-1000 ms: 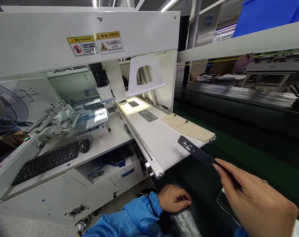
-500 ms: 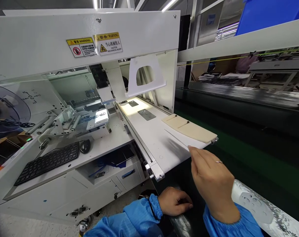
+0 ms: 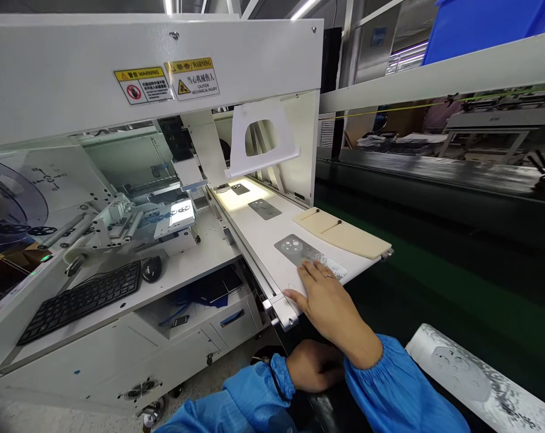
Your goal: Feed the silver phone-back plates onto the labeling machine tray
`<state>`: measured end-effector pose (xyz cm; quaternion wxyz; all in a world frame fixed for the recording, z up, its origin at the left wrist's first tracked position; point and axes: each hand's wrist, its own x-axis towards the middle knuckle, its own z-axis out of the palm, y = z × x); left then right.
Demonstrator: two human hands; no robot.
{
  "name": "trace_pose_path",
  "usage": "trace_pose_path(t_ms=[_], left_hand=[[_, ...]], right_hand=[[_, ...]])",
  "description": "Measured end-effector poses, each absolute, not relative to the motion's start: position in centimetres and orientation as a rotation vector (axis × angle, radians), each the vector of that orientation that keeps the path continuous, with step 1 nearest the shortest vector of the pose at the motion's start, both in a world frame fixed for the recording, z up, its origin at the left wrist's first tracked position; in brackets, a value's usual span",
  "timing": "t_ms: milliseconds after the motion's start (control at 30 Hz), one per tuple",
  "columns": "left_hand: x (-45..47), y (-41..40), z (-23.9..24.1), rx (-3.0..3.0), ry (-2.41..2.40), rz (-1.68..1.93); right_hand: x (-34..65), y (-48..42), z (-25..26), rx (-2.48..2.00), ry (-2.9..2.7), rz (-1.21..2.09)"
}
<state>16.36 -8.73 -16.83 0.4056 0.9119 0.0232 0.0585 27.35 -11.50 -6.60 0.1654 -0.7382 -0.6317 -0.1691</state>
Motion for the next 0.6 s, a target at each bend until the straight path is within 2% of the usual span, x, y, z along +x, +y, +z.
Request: trace_pose_path(t_ms=[600], left_hand=[[16.8, -8.4, -17.3, 2.278, 0.034, 0.124]], right_hand=[[30.1, -6.4, -5.5, -2.219, -1.837, -0.260]])
